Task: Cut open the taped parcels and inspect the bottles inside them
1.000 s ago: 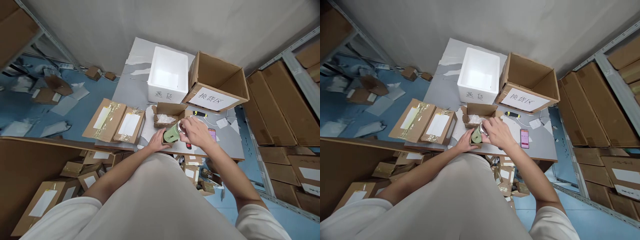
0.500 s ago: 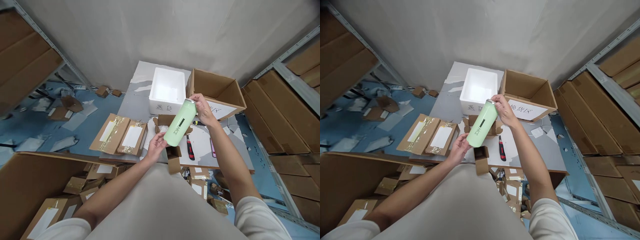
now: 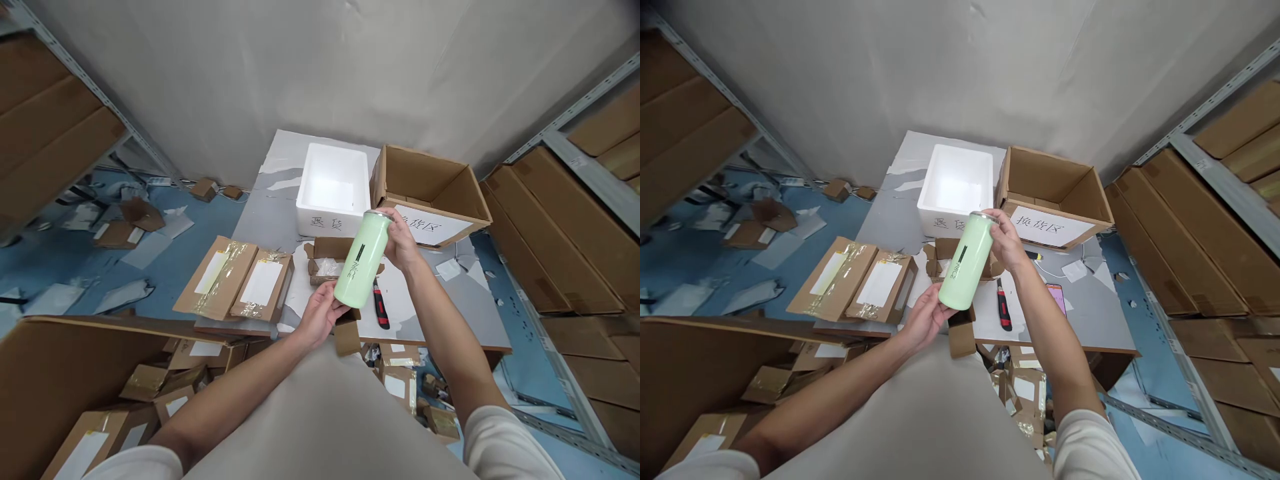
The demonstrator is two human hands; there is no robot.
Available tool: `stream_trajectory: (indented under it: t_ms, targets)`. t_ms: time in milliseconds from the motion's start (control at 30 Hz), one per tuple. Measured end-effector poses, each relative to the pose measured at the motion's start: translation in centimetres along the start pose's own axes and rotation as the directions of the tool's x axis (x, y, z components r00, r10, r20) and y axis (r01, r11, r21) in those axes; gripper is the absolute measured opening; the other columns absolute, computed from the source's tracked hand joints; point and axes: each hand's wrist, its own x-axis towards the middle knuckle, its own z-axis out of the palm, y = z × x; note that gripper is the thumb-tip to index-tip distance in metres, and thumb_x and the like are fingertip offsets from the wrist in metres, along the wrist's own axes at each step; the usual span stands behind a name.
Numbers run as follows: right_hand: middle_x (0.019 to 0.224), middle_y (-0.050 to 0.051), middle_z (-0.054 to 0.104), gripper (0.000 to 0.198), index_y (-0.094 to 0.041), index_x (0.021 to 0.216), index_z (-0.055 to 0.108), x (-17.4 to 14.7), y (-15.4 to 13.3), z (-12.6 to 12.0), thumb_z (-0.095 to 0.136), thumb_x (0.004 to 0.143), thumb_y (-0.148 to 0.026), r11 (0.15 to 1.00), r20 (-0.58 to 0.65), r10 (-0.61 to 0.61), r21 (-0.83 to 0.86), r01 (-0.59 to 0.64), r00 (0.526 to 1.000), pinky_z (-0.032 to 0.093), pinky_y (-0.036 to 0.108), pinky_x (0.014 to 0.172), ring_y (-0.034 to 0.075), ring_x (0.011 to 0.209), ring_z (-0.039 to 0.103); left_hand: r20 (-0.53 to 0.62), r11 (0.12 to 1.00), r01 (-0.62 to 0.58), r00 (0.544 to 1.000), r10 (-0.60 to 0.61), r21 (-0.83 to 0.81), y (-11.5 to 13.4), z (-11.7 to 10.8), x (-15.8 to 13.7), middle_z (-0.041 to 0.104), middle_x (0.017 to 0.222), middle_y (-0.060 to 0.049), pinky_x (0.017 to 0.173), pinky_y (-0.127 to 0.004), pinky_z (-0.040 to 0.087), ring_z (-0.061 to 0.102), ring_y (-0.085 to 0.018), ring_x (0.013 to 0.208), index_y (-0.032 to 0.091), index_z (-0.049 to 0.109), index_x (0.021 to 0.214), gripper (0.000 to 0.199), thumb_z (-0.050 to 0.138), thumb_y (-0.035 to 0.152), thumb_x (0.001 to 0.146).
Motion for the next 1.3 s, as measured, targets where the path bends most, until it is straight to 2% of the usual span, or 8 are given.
stream_trajectory:
  t_ms: [133, 333, 433, 567, 733, 900, 1067, 1300]
  targets:
    - [0.093, -0.001, 0.065, 0.051, -0.031, 0.097, 0.053, 0.4, 0.0, 0.5, 0.074, 0.062, -0.061, 0.996, -0.128, 0.079, 0.045, -0.074, 0.989, 0.052, 0.034, 0.065, 0.018, 0.074, 0.061, 0.062, 0.996, 0.082, 0.995, -0.079, -0.047, -0.3, 0.4, 0.4, 0.066, 0.109, -0.008, 0.100, -0.048, 0.042, 0.064, -0.022, 0.102, 0.020, 0.057, 0.105, 0.042, 0.063, 0.053, 0.080]
    - [0.080, -0.003, 0.059, 0.048, -0.026, 0.086, 0.053, 1.6, 0.7, 1.0, 0.080, 0.057, -0.052, 0.995, -0.347, 0.084, -0.025, -0.099, 0.934, 0.048, 0.028, 0.059, 0.013, 0.066, 0.054, -0.051, 0.980, -0.109, 0.992, 0.119, 0.168, -0.2, -0.6, 2.2, 0.048, 0.138, -0.009, 0.104, -0.044, 0.039, 0.057, -0.022, 0.114, 0.028, 0.044, 0.125, 0.072, 0.082, 0.037, 0.064]
    - [0.089, -0.001, 0.062, 0.047, -0.028, 0.093, 0.055, 1.6, 0.8, 0.8, 0.073, 0.063, -0.060, 0.995, -0.247, 0.101, 0.028, -0.097, 0.964, 0.049, 0.030, 0.064, 0.016, 0.074, 0.056, -0.095, 0.984, -0.102, 0.989, 0.116, 0.146, -0.2, -1.1, 2.9, 0.057, 0.128, -0.009, 0.100, -0.044, 0.042, 0.061, -0.021, 0.107, 0.025, 0.046, 0.121, 0.061, 0.074, 0.047, 0.072]
    - [0.095, 0.000, 0.062, 0.050, -0.032, 0.104, 0.055, 1.3, 1.1, 0.1, 0.067, 0.067, -0.064, 0.992, -0.046, 0.100, 0.079, -0.096, 0.994, 0.049, 0.033, 0.069, 0.019, 0.082, 0.058, -0.011, 0.996, 0.067, 0.998, -0.067, 0.058, -0.1, -1.8, 3.0, 0.067, 0.107, -0.015, 0.095, -0.045, 0.045, 0.066, -0.025, 0.094, 0.016, 0.054, 0.116, 0.070, 0.051, 0.072, 0.076]
    - [0.094, -0.002, 0.061, 0.039, -0.032, 0.100, 0.052, 1.0, 1.5, 0.2, 0.067, 0.072, -0.054, 0.994, -0.097, 0.109, 0.037, -0.106, 0.989, 0.049, 0.031, 0.066, 0.017, 0.078, 0.057, -0.002, 0.986, 0.156, 0.988, -0.156, 0.059, 0.0, -2.1, 3.0, 0.066, 0.113, -0.016, 0.096, -0.047, 0.045, 0.064, -0.028, 0.103, 0.017, 0.057, 0.117, 0.067, 0.049, 0.071, 0.079]
    - [0.103, 0.000, 0.058, 0.038, -0.031, 0.097, 0.052, 0.6, 1.5, 1.3, 0.069, 0.071, -0.053, 0.994, -0.159, 0.109, 0.000, -0.111, 0.981, 0.050, 0.030, 0.065, 0.016, 0.079, 0.055, 0.028, 0.989, -0.035, 0.999, 0.031, 0.141, 0.0, -2.1, 3.1, 0.048, 0.140, -0.010, 0.097, -0.047, 0.044, 0.059, -0.025, 0.113, 0.031, 0.039, 0.133, 0.069, 0.067, 0.055, 0.076]
    - [0.109, 0.001, 0.059, 0.043, -0.031, 0.100, 0.053, 0.6, 1.7, 1.6, 0.070, 0.069, -0.055, 0.998, -0.240, 0.054, -0.008, -0.057, 0.969, 0.050, 0.035, 0.079, 0.019, 0.093, 0.057, 0.026, 0.940, -0.199, 0.979, 0.200, 0.276, 0.0, -2.3, 3.2, 0.060, 0.120, -0.008, 0.093, -0.040, 0.048, 0.063, -0.020, 0.100, 0.027, 0.042, 0.122, 0.078, 0.085, 0.038, 0.058]
    - [0.121, 0.003, 0.060, 0.042, -0.029, 0.096, 0.053, 0.5, 0.5, 0.3, 0.065, 0.070, -0.060, 0.999, -0.073, 0.034, 0.036, -0.031, 0.997, 0.049, 0.043, 0.085, 0.024, 0.106, 0.058, 0.160, 0.993, 0.022, 0.986, -0.040, 0.117, 0.6, -2.0, 2.3, 0.067, 0.106, -0.015, 0.092, -0.048, 0.048, 0.064, -0.030, 0.101, 0.016, 0.052, 0.120, 0.076, 0.055, 0.074, 0.071]
